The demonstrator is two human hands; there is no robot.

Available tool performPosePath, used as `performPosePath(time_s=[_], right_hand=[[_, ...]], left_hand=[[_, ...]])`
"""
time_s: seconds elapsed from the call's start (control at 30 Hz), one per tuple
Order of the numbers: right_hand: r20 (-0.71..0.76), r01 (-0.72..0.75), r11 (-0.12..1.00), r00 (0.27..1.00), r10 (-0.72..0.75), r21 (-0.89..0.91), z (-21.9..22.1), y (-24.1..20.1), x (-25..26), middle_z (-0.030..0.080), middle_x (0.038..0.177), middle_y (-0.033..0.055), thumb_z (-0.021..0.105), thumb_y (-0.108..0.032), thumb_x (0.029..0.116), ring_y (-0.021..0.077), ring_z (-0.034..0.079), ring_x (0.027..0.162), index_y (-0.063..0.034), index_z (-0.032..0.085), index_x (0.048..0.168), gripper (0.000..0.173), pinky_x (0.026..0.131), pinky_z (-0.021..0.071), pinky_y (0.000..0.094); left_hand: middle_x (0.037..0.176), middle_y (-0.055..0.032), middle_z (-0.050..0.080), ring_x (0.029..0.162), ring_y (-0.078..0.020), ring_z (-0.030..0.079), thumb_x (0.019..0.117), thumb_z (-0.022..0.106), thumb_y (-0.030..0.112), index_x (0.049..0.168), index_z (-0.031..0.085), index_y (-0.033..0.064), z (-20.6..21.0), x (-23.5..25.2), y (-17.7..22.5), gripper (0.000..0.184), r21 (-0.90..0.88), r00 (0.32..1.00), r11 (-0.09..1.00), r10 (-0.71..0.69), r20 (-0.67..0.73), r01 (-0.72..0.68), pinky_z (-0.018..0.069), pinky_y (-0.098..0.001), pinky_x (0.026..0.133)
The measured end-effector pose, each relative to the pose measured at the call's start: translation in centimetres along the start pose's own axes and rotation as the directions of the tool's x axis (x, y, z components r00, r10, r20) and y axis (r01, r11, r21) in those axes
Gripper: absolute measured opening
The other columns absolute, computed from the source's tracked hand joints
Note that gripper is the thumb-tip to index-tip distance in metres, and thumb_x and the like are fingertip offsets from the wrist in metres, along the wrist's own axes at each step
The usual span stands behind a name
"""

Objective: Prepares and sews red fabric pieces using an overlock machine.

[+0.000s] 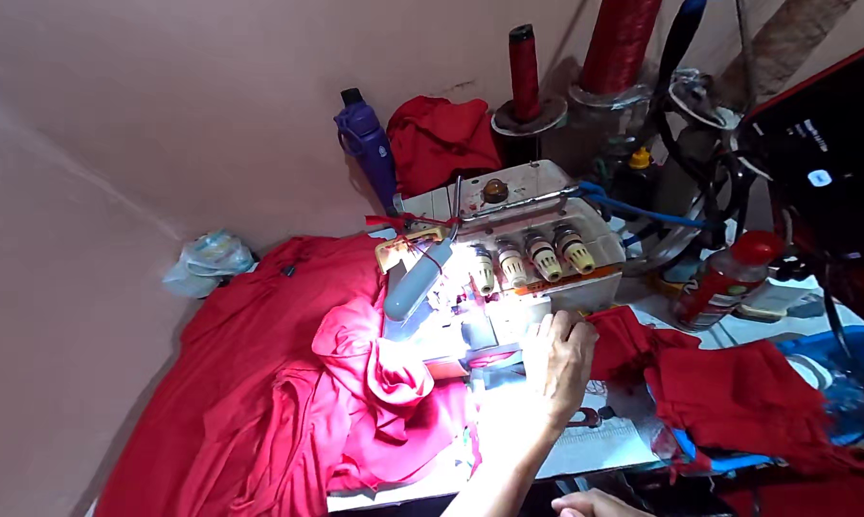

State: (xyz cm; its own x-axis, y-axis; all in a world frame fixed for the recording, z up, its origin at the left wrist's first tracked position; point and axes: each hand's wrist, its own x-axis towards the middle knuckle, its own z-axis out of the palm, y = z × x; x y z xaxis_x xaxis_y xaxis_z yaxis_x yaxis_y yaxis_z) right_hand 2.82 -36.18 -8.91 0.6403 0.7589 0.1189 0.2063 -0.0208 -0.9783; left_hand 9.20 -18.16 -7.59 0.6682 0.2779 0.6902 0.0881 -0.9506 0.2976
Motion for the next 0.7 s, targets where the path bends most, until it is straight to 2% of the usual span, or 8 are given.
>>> performPosePath(time_s=[0.07,0.13,0.2,0.3,0.4,0.53,0.63,0.7], right_hand=[[0.021,0.017,1.000,1.000,-0.016,-0.025,-0.2,0.3,0.2,0.075,0.086,0.0164,0.062,-0.007,0.0969,0.0154,0.072,0.077,0.0072,0.075,0.098,0.020,0.077,0.0585,0.0283],[0.032,0.023,0.999,0.999,-0.022,-0.041,-0.3,0.4,0.3,0.074,0.086,0.0164,0.062,-0.006,0.0962,0.0158,0.072,0.076,0.0072,0.075,0.098,0.018,0.076,0.0589,0.0292],[0.015,0.018,0.998,1.000,-0.017,-0.052,-0.4,0.5,0.4,0.075,0.086,0.0165,0.062,-0.006,0.0959,0.0163,0.073,0.077,0.0068,0.075,0.098,0.018,0.076,0.0588,0.0299],[-0.095,0.033,0.999,0.995,-0.037,-0.035,-0.6,0.7,0.7,0.075,0.086,0.0128,0.062,-0.006,0.0949,0.0095,0.070,0.075,0.0068,0.075,0.098,0.018,0.075,0.0580,0.0248],[-0.217,0.098,0.993,0.970,-0.109,-0.057,-1.1,0.1,1.7,0.074,0.092,0.0114,0.060,-0.007,0.0974,0.0040,0.069,0.081,0.0090,0.072,0.104,0.021,0.077,0.0573,0.0203],[-0.342,0.164,0.974,0.916,-0.208,-0.154,-0.3,-1.4,3.5,0.070,0.104,0.0146,0.062,-0.014,0.0974,-0.0017,0.065,0.094,0.0131,0.066,0.114,0.032,0.084,0.0523,0.0124],[-0.350,0.212,0.945,0.890,-0.292,-0.248,1.7,-1.2,4.9,0.067,0.112,0.0229,0.069,-0.020,0.0919,0.0090,0.063,0.100,0.0121,0.063,0.119,0.043,0.084,0.0505,0.0178],[-0.289,0.317,0.915,0.878,-0.382,-0.248,3.3,-0.3,5.9,0.064,0.115,0.0217,0.067,-0.019,0.0871,0.0125,0.059,0.105,0.0083,0.062,0.121,0.043,0.087,0.0478,0.0196]], left_hand=[[0.089,-0.0105,0.073,0.085,-0.0268,0.070,0.0869,0.070,0.012,0.081,0.073,0.0061,0.3,-0.2,-0.3,0.009,-0.071,0.998,0.997,0.002,-0.066,-0.007,0.0544,-0.0405,0.073],[0.086,-0.0122,0.070,0.085,-0.0252,0.069,0.0850,0.067,0.009,0.082,0.070,0.0026,-0.3,-0.4,-0.2,0.008,-0.267,0.997,0.962,-0.062,-0.039,0.049,0.0539,-0.0390,0.075],[0.083,-0.0110,0.067,0.082,-0.0161,0.065,0.0890,0.059,0.007,0.088,0.066,-0.0029,-2.1,-0.4,0.3,0.012,-0.489,0.980,0.849,-0.172,0.102,0.200,0.0529,-0.0314,0.076],[0.076,0.0040,0.049,0.070,0.0013,0.049,0.0944,0.047,0.005,0.089,0.053,0.0027,-5.3,-0.4,0.5,0.008,-0.699,0.911,0.585,-0.269,0.312,0.412,0.0421,-0.0164,0.067],[0.077,0.0099,0.048,0.072,0.0049,0.050,0.0954,0.043,0.003,0.090,0.047,0.0115,-8.0,-1.5,0.2,0.011,-0.778,0.858,0.375,-0.322,0.400,0.504,0.0434,-0.0144,0.069],[0.076,0.0135,0.055,0.071,0.0050,0.057,0.0954,0.045,0.003,0.093,0.049,0.0158,-11.2,-3.6,-0.2,0.013,-0.791,0.800,0.215,-0.355,0.483,0.573,0.0490,-0.0155,0.067],[0.082,0.0150,0.057,0.074,0.0068,0.057,0.0963,0.047,0.004,0.097,0.050,0.0168,-12.6,-5.5,-0.8,0.013,-0.814,0.811,0.177,-0.338,0.477,0.553,0.0481,-0.0138,0.066],[0.089,0.0147,0.061,0.081,0.0055,0.060,0.0989,0.051,0.009,0.104,0.053,0.0168,-13.4,-6.8,-1.3,0.009,-0.833,0.816,0.126,-0.324,0.478,0.539,0.0512,-0.0152,0.072]])
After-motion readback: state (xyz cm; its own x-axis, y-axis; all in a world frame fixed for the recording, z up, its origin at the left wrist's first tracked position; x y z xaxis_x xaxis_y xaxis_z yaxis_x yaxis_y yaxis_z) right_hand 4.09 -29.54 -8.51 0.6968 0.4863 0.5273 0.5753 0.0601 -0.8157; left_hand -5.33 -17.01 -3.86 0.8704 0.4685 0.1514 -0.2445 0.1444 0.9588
